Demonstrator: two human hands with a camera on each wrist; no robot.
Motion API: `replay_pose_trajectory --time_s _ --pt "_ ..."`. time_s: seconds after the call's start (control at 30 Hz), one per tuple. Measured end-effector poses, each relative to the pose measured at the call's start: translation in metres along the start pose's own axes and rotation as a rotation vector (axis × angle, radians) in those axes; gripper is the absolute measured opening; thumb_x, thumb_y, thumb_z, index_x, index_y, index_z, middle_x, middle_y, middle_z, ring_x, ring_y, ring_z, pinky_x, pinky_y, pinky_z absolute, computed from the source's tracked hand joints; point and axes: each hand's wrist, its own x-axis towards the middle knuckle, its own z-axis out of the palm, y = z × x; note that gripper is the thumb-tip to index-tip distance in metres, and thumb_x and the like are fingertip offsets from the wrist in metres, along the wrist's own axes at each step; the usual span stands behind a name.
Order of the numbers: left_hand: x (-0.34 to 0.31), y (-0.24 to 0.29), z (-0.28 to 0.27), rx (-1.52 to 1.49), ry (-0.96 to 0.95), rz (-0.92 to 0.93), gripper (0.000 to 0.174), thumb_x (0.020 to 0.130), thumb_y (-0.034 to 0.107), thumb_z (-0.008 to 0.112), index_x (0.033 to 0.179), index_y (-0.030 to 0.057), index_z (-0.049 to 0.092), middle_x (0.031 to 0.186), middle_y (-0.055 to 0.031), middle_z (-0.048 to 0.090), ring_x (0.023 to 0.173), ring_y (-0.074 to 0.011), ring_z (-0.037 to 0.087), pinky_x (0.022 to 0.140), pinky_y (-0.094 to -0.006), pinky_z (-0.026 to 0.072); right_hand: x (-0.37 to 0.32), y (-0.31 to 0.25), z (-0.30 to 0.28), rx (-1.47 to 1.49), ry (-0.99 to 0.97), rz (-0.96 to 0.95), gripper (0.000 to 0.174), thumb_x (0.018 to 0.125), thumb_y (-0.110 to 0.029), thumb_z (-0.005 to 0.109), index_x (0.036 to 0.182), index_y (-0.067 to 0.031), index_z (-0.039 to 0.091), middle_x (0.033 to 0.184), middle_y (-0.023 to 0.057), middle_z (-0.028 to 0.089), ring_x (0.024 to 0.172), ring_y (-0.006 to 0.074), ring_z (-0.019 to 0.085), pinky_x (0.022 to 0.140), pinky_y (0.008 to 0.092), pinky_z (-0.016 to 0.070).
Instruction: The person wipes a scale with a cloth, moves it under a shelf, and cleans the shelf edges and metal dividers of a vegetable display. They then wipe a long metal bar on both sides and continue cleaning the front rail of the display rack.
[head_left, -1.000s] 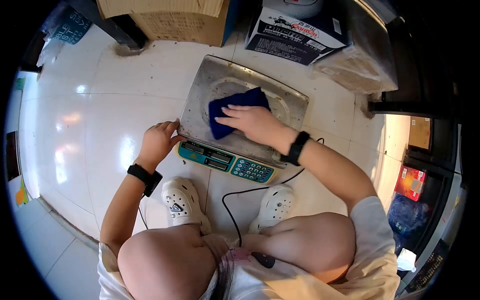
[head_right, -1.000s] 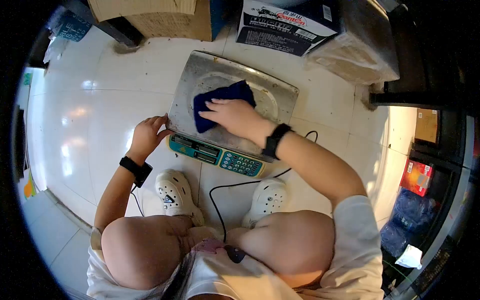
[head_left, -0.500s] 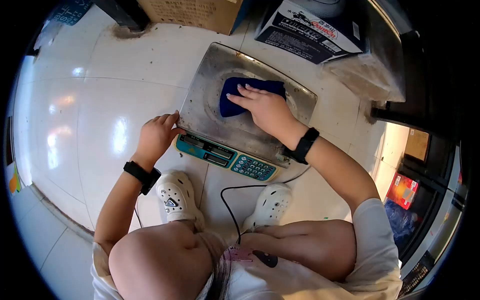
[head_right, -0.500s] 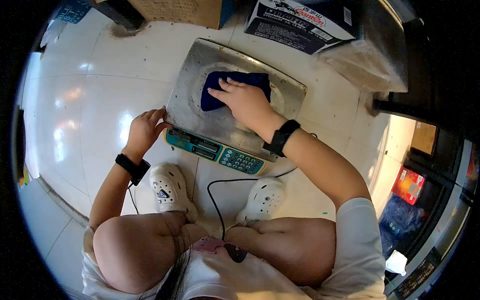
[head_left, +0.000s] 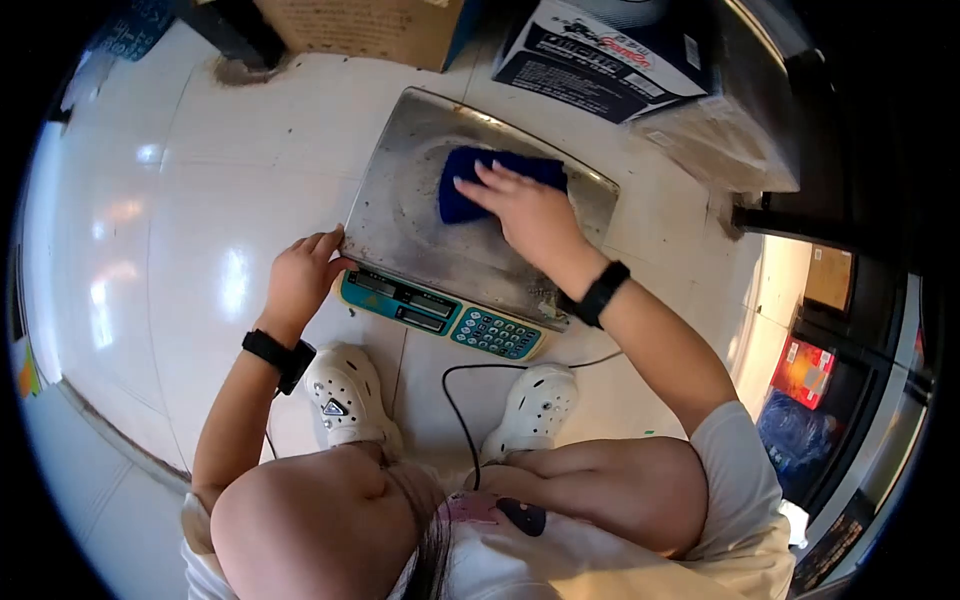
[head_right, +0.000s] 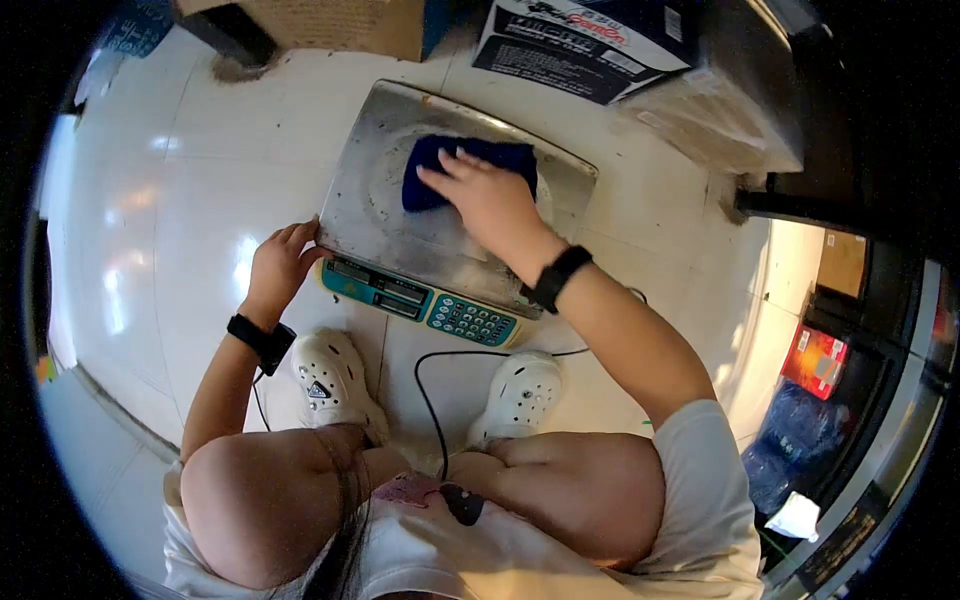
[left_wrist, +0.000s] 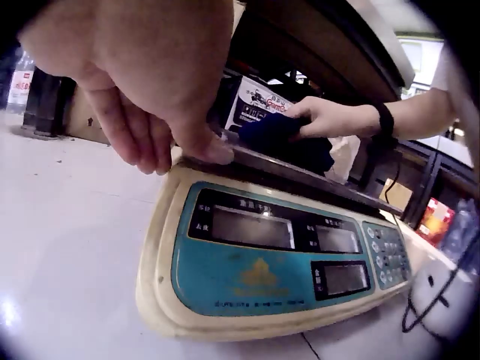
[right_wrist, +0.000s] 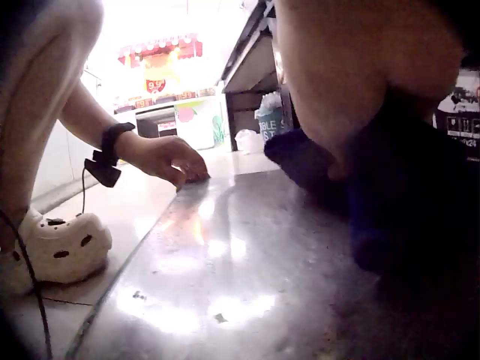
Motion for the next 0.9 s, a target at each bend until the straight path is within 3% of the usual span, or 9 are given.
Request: replay_pose_trajectory --time_s 0.17,0.33,0.47,0.6,0.67,0.7,0.8,0.83,0.9 --pt "-0.002 -0.003 0.003 -0.039 0.015 -0.006 0.043 0.078 0.031 0.068 0.112 0.0065 0.06 0.096 -0.0096 0.067 0.086 -0.0298 0.063 0.072 -0.0378 0.0515 0.013 0.023 -0.006 -0.013 0.06 0.151 0.055 0.08 0.002 0.047 0.126 -0.0264 0.057 0.128 0.0087 0.056 0.112 0.024 0.058 0.09 0.0337 0.0505" --pt "-0.004 0.0 0.003 -0.047 0.018 -0.01 0.041 0.08 0.03 0.067 0.111 0.005 0.06 0.096 -0.0101 0.066 0.087 -0.0296 0.062 0.072 -0.038 0.0513 -0.035 0.048 -0.025 -0.037 0.035 0.266 0.058 0.079 0.004 0.046 0.127 -0.0273 0.056 0.128 0.0085 0.056 0.11 0.0247 0.059 0.09 0.0349 0.0508" --pt "-0.003 0.001 0.002 -0.047 0.029 -0.008 0.04 0.08 0.029 0.067 0.111 0.0046 0.059 0.096 -0.0099 0.065 0.087 -0.0301 0.062 0.073 -0.0383 0.0512 -0.084 0.056 -0.037 0.012 -0.05 0.444 0.055 0.077 0.002 0.049 0.124 -0.024 0.059 0.128 0.0124 0.055 0.109 0.0279 0.059 0.091 0.0363 0.0488" --pt "-0.004 0.001 0.005 -0.116 0.035 -0.031 0.04 0.079 0.025 0.069 0.111 0.004 0.058 0.096 -0.0116 0.065 0.088 -0.0311 0.062 0.073 -0.0392 0.0507 -0.134 0.086 -0.054 0.273 0.059 0.65 0.046 0.082 -0.004 0.059 0.127 -0.0095 0.055 0.122 0.0131 0.061 0.104 0.0255 0.062 0.088 0.0351 0.0491" --pt "-0.005 0.003 0.006 -0.212 0.025 -0.072 0.039 0.078 0.023 0.07 0.11 0.0036 0.058 0.096 -0.0124 0.065 0.088 -0.0317 0.062 0.073 -0.0397 0.0504 -0.152 0.081 -0.078 1.072 0.28 0.858 0.046 0.085 -0.011 0.064 0.127 0.0018 0.051 0.115 0.0124 0.063 0.101 0.0223 0.062 0.086 0.0333 0.0495" --pt "-0.006 -0.002 0.006 -0.202 -0.007 -0.044 0.042 0.077 0.022 0.072 0.111 0.0027 0.057 0.099 -0.0136 0.064 0.091 -0.0332 0.061 0.075 -0.0402 0.0501 -0.171 0.092 -0.079 1.28 0.234 0.896 0.044 0.088 -0.016 0.064 0.126 0.0036 0.05 0.113 0.0114 0.062 0.101 0.0202 0.061 0.086 0.0326 0.05" --pt "-0.007 -0.004 -0.001 -0.266 -0.003 0.083 0.045 0.075 0.024 0.073 0.111 0.0023 0.055 0.103 -0.0142 0.062 0.095 -0.0342 0.059 0.078 -0.0401 0.0499 -0.203 0.073 -0.084 1.696 0.4 1.043 0.042 0.09 -0.019 0.063 0.124 0.0003 0.051 0.114 0.0107 0.062 0.102 0.0201 0.061 0.089 0.0352 0.0499" --pt "-0.006 -0.006 -0.002 -0.345 -0.052 0.048 0.045 0.078 0.021 0.072 0.115 0.0022 0.053 0.108 -0.0161 0.06 0.099 -0.0345 0.059 0.082 -0.0393 0.0495 -0.21 0.068 -0.077 1.859 0.391 0.959 0.04 0.091 -0.022 0.061 0.124 -0.0018 0.051 0.113 0.0096 0.062 0.104 0.0199 0.06 0.091 0.0375 0.0497" --pt "-0.011 -0.034 0.023 -0.582 -0.082 -0.116 0.04 0.093 0.025 0.053 0.125 0.0005 0.05 0.12 -0.0179 0.057 0.109 -0.0286 0.057 0.091 -0.0357 0.0454 -0.217 0.051 -0.063 1.936 0.423 1.013 0.04 0.091 -0.022 0.06 0.125 -0.0028 0.051 0.112 0.0089 0.062 0.104 0.0204 0.06 0.092 0.0385 0.0494"
